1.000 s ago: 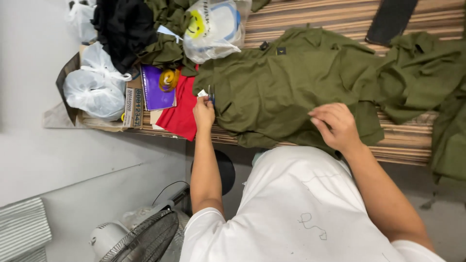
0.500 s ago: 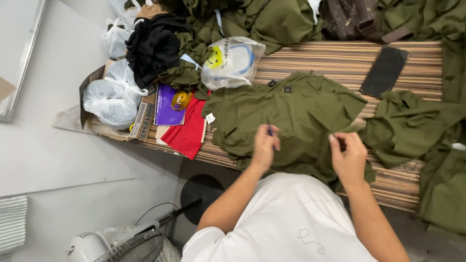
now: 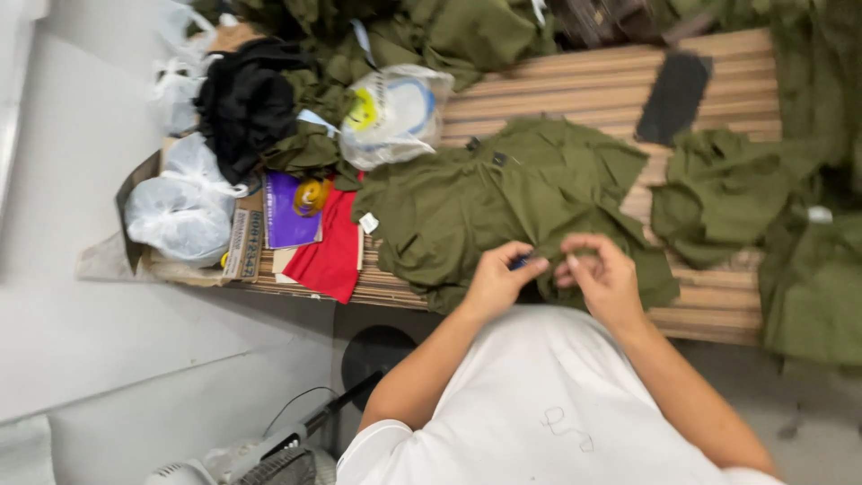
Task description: The person uses a small pair of scissors to cut threads and small fabric pieces from a green garment. The person holds the garment in their hands, snips at specific areas, and occasionally adjusts the fabric to reach different spots.
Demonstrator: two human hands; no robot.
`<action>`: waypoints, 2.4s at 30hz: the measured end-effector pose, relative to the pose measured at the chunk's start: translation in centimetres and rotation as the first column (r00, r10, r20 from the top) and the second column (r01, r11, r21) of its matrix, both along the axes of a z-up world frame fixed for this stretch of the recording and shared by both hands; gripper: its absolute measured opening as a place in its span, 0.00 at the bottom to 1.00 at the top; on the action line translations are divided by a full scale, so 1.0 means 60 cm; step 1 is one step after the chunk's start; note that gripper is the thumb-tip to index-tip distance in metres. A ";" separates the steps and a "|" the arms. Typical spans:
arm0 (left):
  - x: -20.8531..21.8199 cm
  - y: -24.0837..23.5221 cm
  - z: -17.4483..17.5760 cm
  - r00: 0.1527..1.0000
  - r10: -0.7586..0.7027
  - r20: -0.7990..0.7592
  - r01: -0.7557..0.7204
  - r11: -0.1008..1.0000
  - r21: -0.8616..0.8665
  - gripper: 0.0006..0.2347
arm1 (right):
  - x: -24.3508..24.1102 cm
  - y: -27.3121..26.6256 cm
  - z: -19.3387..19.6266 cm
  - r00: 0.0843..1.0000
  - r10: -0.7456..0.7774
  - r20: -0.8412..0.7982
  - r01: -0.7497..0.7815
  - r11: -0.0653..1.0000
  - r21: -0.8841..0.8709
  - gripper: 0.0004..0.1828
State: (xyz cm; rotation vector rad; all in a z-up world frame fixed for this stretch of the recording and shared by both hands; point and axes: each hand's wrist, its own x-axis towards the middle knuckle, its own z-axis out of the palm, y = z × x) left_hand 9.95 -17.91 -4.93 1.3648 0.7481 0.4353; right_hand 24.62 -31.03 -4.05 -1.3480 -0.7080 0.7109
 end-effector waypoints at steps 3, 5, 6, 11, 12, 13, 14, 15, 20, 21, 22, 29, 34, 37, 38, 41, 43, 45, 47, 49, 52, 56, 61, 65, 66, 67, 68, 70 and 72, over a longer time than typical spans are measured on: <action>-0.028 0.011 0.009 0.992 -0.103 0.073 0.100 0.994 0.044 0.05 | 0.017 0.016 0.069 0.810 -0.099 0.578 0.122 0.993 -0.001 0.23; -0.048 0.010 0.042 0.976 -0.196 0.096 0.192 0.980 0.045 0.03 | 0.023 0.025 0.073 0.621 -0.068 0.781 0.157 0.987 -0.040 0.27; -0.052 0.009 0.072 0.958 -0.230 0.172 0.232 0.973 0.007 0.02 | 0.023 0.030 0.059 0.634 0.014 0.774 0.077 0.994 -0.082 0.19; -0.072 0.018 0.179 0.877 -0.182 0.445 0.239 0.968 -0.074 0.04 | 0.014 0.026 0.059 0.767 0.152 0.623 -0.124 0.988 -0.089 0.07; -0.085 0.031 0.188 0.861 -0.162 0.482 0.166 0.985 0.034 0.05 | 0.016 0.016 0.066 0.910 0.178 0.374 -0.183 0.983 -0.021 0.06; -0.094 0.043 0.196 0.842 -0.145 0.520 0.085 0.987 0.137 0.06 | 0.020 0.005 0.073 0.972 0.214 0.094 -0.221 0.974 0.060 0.07; -0.113 0.057 0.236 0.846 -0.144 0.514 0.087 0.987 0.133 0.06 | 0.016 -0.013 0.105 0.973 0.214 0.085 -0.219 0.974 0.058 0.07; -0.131 0.069 0.274 0.858 -0.159 0.488 0.035 0.967 0.253 0.07 | 0.013 -0.035 0.137 0.962 0.272 0.019 -0.272 0.948 0.169 0.07; -0.164 0.057 0.394 0.896 -0.318 0.310 -0.010 0.682 0.731 0.08 | 0.007 -0.068 0.261 0.813 0.563 0.148 -0.567 0.708 0.420 0.09; -0.140 0.041 0.398 0.965 -0.098 0.245 -0.137 0.609 0.781 0.06 | 0.008 -0.061 0.247 0.866 0.473 0.160 -0.498 0.794 0.349 0.06; -0.117 0.025 0.402 0.971 0.137 0.194 -0.237 0.503 0.831 0.04 | 0.009 -0.053 0.233 0.908 0.379 0.179 -0.416 0.866 0.277 0.10; -0.046 0.151 0.184 0.925 0.024 -0.378 0.177 0.856 0.486 0.06 | 0.017 0.016 -0.032 0.845 -0.081 -0.529 0.066 0.997 -0.048 0.06; -0.070 0.154 0.179 0.957 -0.162 -0.242 0.238 0.913 0.331 0.05 | -0.005 -0.013 0.042 0.792 -0.009 -0.610 0.039 0.999 0.036 0.09; -0.083 0.162 0.229 0.974 -0.223 -0.027 0.224 0.948 0.228 0.05 | -0.005 -0.058 0.092 0.974 0.118 -0.194 -0.102 0.991 0.090 0.13; -0.080 0.175 0.222 0.974 -0.225 -0.027 0.226 0.948 0.224 0.05 | -0.007 -0.041 0.118 0.974 0.116 -0.195 -0.100 0.991 0.087 0.13; -0.044 0.217 0.163 0.955 -0.269 -0.125 0.293 0.923 0.249 0.06 | 0.009 0.003 0.132 0.974 0.044 0.223 0.012 0.970 -0.243 0.11; -0.013 0.242 0.076 0.928 -0.303 -0.219 0.355 0.896 0.267 0.08 | 0.027 0.023 0.057 0.994 -0.069 0.083 0.096 0.923 -0.373 0.10; 0.000 0.238 0.043 0.903 -0.325 -0.280 0.393 0.888 0.239 0.08 | 0.019 0.035 0.027 0.987 -0.151 -0.047 0.121 0.912 -0.392 0.12; 0.010 0.234 0.027 0.876 -0.337 -0.344 0.423 0.881 0.213 0.09 | 0.017 0.037 0.011 0.958 -0.223 -0.179 0.134 0.903 -0.408 0.14; 0.009 0.226 0.025 0.883 -0.331 -0.333 0.408 0.892 0.196 0.09 | 0.008 0.024 0.008 0.957 -0.222 -0.187 0.134 0.909 -0.395 0.06; 0.011 0.229 0.038 0.898 -0.291 -0.330 0.365 0.911 0.191 0.08 | 0.013 0.028 0.038 0.968 -0.222 -0.118 0.159 0.903 -0.398 0.10; 0.016 0.217 0.063 0.892 -0.259 -0.371 0.366 0.895 0.254 0.07 | 0.026 0.029 0.013 0.987 -0.157 0.036 0.155 0.866 -0.475 0.05; 0.004 0.201 0.089 0.881 -0.197 -0.430 0.340 0.895 0.288 0.10 | 0.025 0.033 0.018 0.951 -0.216 -0.221 0.134 0.932 -0.338 0.02; -0.041 0.192 0.103 0.961 -0.262 -0.087 0.267 0.962 0.051 0.07 | 0.030 0.005 0.050 0.818 -0.144 -0.557 0.048 0.982 -0.184 0.06; -0.041 0.186 0.111 0.969 -0.211 -0.125 0.221 0.973 0.072 0.07 | 0.031 0.002 0.046 0.904 -0.085 -0.420 -0.022 0.969 -0.245 0.06; -0.031 0.185 0.119 0.977 -0.153 -0.147 0.170 0.980 0.106 0.07 | 0.043 0.004 0.044 0.966 -0.004 -0.259 -0.079 0.948 -0.308 0.07; -0.016 0.187 0.105 0.979 -0.149 -0.136 0.165 0.980 0.113 0.07 | 0.054 0.014 0.038 0.969 0.001 -0.248 -0.079 0.949 -0.304 0.07; -0.004 0.185 0.077 0.971 -0.059 -0.233 0.094 0.985 0.145 0.07 | 0.059 0.030 0.023 0.983 0.079 -0.167 -0.129 0.940 -0.316 0.13; -0.001 0.167 0.056 0.961 -0.014 -0.277 0.056 0.988 0.144 0.06 | 0.063 0.030 0.004 0.979 0.055 -0.198 -0.121 0.932 -0.343 0.11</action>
